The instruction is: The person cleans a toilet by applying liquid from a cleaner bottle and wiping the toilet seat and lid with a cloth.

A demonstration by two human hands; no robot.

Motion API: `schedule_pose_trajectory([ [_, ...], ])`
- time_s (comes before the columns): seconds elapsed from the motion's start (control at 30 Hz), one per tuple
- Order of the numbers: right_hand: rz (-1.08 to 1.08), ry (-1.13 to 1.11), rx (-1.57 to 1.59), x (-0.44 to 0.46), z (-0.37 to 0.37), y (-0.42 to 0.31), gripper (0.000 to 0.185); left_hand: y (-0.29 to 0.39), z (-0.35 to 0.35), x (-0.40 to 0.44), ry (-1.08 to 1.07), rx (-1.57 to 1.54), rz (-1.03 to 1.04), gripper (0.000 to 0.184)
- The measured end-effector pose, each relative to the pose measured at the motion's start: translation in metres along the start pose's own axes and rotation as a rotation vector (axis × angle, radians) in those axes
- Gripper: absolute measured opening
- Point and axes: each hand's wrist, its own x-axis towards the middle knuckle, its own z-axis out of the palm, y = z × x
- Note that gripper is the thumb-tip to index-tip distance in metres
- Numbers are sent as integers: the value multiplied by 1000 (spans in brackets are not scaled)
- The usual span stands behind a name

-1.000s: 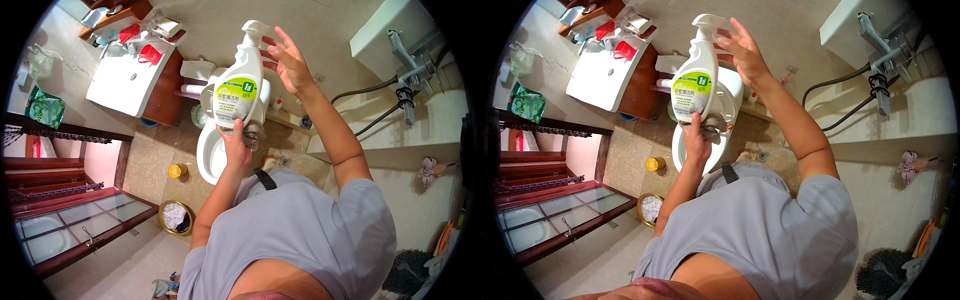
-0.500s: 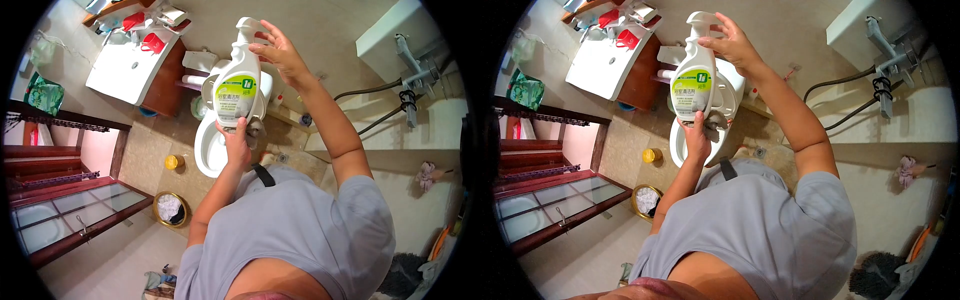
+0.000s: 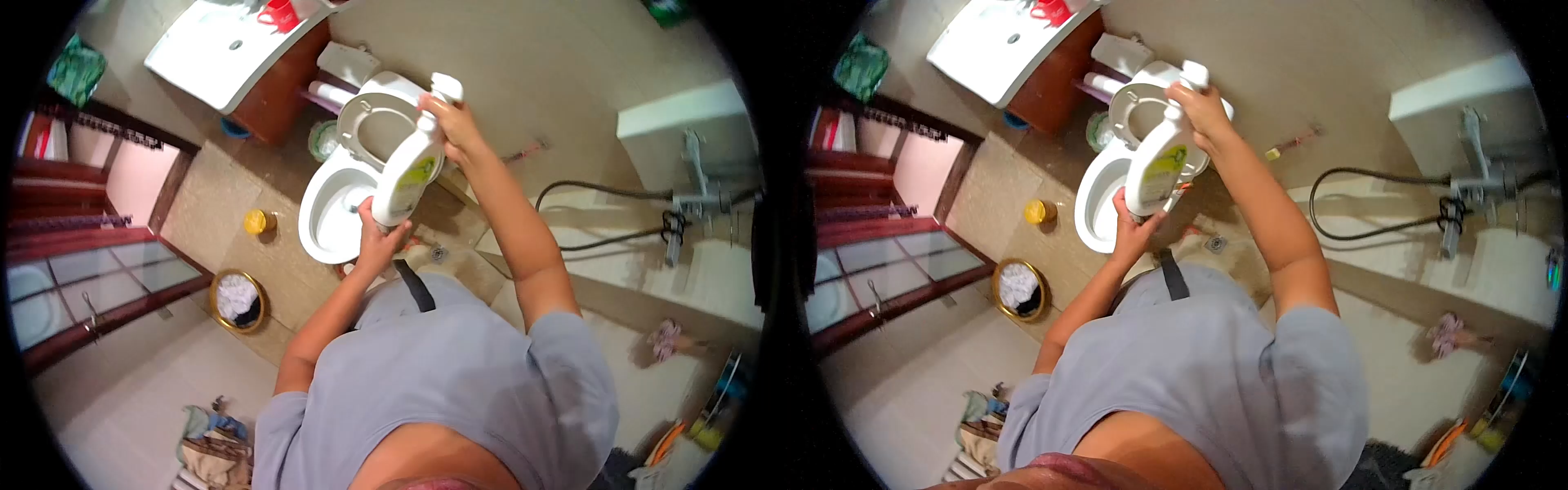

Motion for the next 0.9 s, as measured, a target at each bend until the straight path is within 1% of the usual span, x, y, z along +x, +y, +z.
schedule_pose_trajectory([
  [0.03, 38, -9, 30, 2, -7, 15, 15, -8, -8, -5, 21, 24, 21, 82],
  [0.07, 62, -24, 71, 3, -13, 27, 18, -15, -14, -10, 39, 48, 42, 84],
  [0.1, 93, 30, 59, -7, -13, 30, 19, -23, -21, -14, 55, 73, 66, 85],
  [0.13, 24, 13, -14, -12, -17, 41, 19, -38, -30, -22, 90, -42, -11, 87],
  [0.17, -47, -9, -87, -15, -24, 57, 20, -53, -42, -31, 137, -138, -171, 84],
  [0.23, -181, -78, -280, -27, -36, 91, 22, -78, -65, -46, 239, -70, -197, 75],
  [0.27, -245, -54, -479, -33, -35, 105, 23, -78, -74, -53, 297, -174, -290, 69],
  [0.3, -259, -27, -625, -38, -34, 125, 21, -89, -85, -61, 340, -217, -344, 67],
  [0.37, -462, -92, -962, -39, -34, 155, 23, -115, -103, -77, 423, -297, -453, 63],
  [0.47, -433, -39, -1004, -24, -39, 200, 27, -114, -121, -86, 502, -329, -550, 57],
  [0.57, -422, -15, -1017, -11, -35, 226, 27, -123, -129, -90, 556, -350, -591, 55],
  [0.6, -314, -26, -1018, -5, -31, 232, 29, -126, -130, -93, 560, -353, -598, 54],
  [0.7, -409, -42, -1123, 21, -18, 247, 33, -135, -128, -96, 558, -358, -625, 52],
  [0.73, -346, -70, -1176, 32, -12, 254, 37, -137, -128, -96, 551, -354, -636, 52],
  [0.77, -491, -73, -1171, 41, -3, 260, 37, -139, -127, -96, 546, -350, -648, 51],
  [0.83, -523, -86, -1185, 62, 14, 266, 37, -144, -126, -102, 519, -343, -642, 51],
  [0.9, -469, -37, -1222, 80, 32, 267, 36, -146, -126, -105, 516, -357, -646, 50],
])
